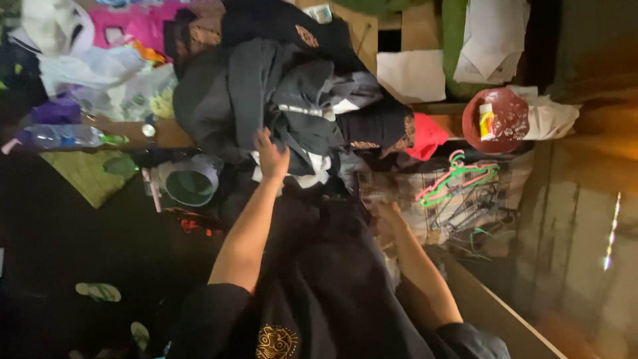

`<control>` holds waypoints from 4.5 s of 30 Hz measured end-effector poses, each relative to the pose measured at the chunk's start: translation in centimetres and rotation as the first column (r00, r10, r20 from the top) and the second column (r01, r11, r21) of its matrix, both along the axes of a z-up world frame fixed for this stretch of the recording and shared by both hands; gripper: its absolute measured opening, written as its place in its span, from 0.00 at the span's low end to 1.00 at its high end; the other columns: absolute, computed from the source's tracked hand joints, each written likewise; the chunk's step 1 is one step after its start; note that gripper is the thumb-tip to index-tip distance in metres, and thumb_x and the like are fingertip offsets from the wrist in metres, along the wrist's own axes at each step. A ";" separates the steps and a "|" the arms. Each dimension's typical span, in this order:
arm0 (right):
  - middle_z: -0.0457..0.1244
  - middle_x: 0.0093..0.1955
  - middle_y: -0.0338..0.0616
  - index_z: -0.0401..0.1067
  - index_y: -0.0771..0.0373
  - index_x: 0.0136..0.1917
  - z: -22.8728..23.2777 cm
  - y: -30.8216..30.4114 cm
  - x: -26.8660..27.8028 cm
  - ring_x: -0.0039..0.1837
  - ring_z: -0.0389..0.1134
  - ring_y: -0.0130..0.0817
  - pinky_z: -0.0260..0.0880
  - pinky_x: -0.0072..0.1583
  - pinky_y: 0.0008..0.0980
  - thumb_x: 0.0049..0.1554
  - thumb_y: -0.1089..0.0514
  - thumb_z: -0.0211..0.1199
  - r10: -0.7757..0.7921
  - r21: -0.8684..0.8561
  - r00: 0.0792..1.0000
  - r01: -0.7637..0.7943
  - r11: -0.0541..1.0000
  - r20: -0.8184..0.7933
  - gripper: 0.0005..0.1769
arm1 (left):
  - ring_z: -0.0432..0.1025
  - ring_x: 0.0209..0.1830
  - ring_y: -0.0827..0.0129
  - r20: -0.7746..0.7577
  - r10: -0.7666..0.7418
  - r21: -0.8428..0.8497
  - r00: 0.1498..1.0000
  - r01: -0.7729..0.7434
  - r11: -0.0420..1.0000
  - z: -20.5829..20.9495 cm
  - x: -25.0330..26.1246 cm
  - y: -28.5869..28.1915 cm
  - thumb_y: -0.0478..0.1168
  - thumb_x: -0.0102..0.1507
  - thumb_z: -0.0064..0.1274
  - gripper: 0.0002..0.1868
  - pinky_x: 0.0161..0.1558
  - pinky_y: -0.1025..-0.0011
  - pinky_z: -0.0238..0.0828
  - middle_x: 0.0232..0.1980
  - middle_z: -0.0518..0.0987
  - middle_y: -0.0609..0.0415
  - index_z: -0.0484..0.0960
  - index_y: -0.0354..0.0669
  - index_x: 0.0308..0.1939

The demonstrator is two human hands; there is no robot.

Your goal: Hanging clothes on hangers from a pile on the floor

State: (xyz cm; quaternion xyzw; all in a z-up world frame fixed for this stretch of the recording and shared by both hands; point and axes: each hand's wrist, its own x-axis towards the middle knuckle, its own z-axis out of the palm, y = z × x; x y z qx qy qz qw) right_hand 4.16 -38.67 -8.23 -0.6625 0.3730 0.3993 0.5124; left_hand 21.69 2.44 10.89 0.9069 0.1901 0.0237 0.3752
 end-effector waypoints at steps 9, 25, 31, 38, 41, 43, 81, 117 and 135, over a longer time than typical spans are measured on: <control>0.68 0.42 0.43 0.77 0.64 0.50 -0.8 -5.8 0.7 0.43 0.68 0.36 0.69 0.43 0.40 0.61 0.52 0.60 0.035 -0.087 0.997 -0.029 0.996 0.072 0.13 | 0.62 0.67 0.37 -0.289 -0.133 0.077 0.948 0.161 0.984 -9.7 2.0 0.8 0.39 0.61 0.57 0.36 0.64 0.49 0.63 0.67 0.66 0.29 0.61 0.35 0.70; 0.70 0.59 0.44 0.76 0.64 0.63 3.8 6.8 12.0 0.59 0.68 0.32 0.67 0.60 0.31 0.61 0.46 0.65 -0.084 0.094 0.926 0.053 0.994 0.368 0.24 | 0.77 0.51 0.49 -0.112 -0.588 -0.504 0.801 0.464 0.729 -3.6 -4.6 -12.8 0.44 0.57 0.58 0.25 0.52 0.57 0.75 0.51 0.81 0.36 0.78 0.33 0.54; 0.70 0.56 0.45 0.78 0.64 0.60 7.0 6.7 15.4 0.58 0.69 0.31 0.68 0.60 0.30 0.58 0.49 0.68 -0.047 -0.110 0.775 0.149 0.983 0.630 0.22 | 0.60 0.70 0.33 0.039 -0.094 0.132 0.995 0.088 0.987 -15.7 0.0 -4.3 0.47 0.57 0.64 0.46 0.71 0.47 0.55 0.69 0.64 0.22 0.60 0.20 0.69; 0.69 0.47 0.38 0.77 0.62 0.57 8.8 6.1 14.8 0.51 0.69 0.29 0.68 0.54 0.30 0.57 0.50 0.67 0.028 -0.221 0.857 0.101 0.970 0.514 0.18 | 0.72 0.60 0.45 -0.291 0.015 -0.319 0.956 -0.111 0.941 -11.0 3.4 -2.4 0.47 0.54 0.61 0.41 0.61 0.58 0.67 0.60 0.75 0.33 0.66 0.29 0.65; 0.67 0.45 0.37 0.78 0.62 0.56 8.5 6.1 13.6 0.48 0.68 0.29 0.68 0.50 0.32 0.58 0.52 0.65 -0.074 -0.057 0.889 0.112 0.992 0.453 0.16 | 0.76 0.52 0.46 -0.364 -0.053 -0.310 0.930 -0.068 0.948 -13.5 3.3 -3.2 0.48 0.58 0.56 0.29 0.55 0.57 0.71 0.52 0.81 0.37 0.72 0.33 0.58; 0.66 0.44 0.37 0.79 0.63 0.54 9.9 6.9 13.4 0.47 0.67 0.29 0.69 0.49 0.33 0.58 0.53 0.64 -0.147 0.057 0.905 0.136 0.989 0.399 0.15 | 0.77 0.48 0.47 -0.380 -0.096 -0.306 0.920 -0.026 0.952 -12.6 3.5 -4.0 0.48 0.62 0.52 0.23 0.52 0.56 0.72 0.48 0.82 0.38 0.75 0.35 0.54; 0.68 0.47 0.47 0.75 0.67 0.52 21.8 11.8 16.5 0.51 0.68 0.39 0.69 0.54 0.35 0.46 0.68 0.62 -0.032 0.520 0.990 -0.045 0.853 0.137 0.18 | 0.72 0.42 0.62 -0.451 -0.125 -0.892 0.884 -0.440 0.102 -8.6 -0.8 -3.7 0.38 0.63 0.55 0.09 0.42 0.61 0.72 0.41 0.77 0.51 0.77 0.39 0.45; 0.64 0.70 0.54 0.62 0.70 0.74 20.0 2.0 15.3 0.69 0.66 0.49 0.66 0.72 0.49 0.63 0.54 0.59 -0.700 0.879 0.709 0.276 0.387 0.086 0.30 | 0.77 0.47 0.75 0.193 -0.609 -0.888 0.769 0.401 0.226 24.7 4.8 6.9 0.40 0.64 0.63 0.17 0.52 0.72 0.75 0.49 0.85 0.55 0.83 0.36 0.55; 0.63 0.65 0.47 0.69 0.65 0.69 37.7 19.1 21.7 0.66 0.64 0.39 0.68 0.65 0.39 0.64 0.69 0.58 -0.502 0.656 0.650 0.006 0.754 0.571 0.20 | 0.63 0.68 0.44 -0.168 -0.634 -0.265 0.755 0.585 0.767 22.7 3.5 -4.8 0.45 0.45 0.78 0.66 0.61 0.50 0.62 0.72 0.63 0.32 0.49 0.34 0.77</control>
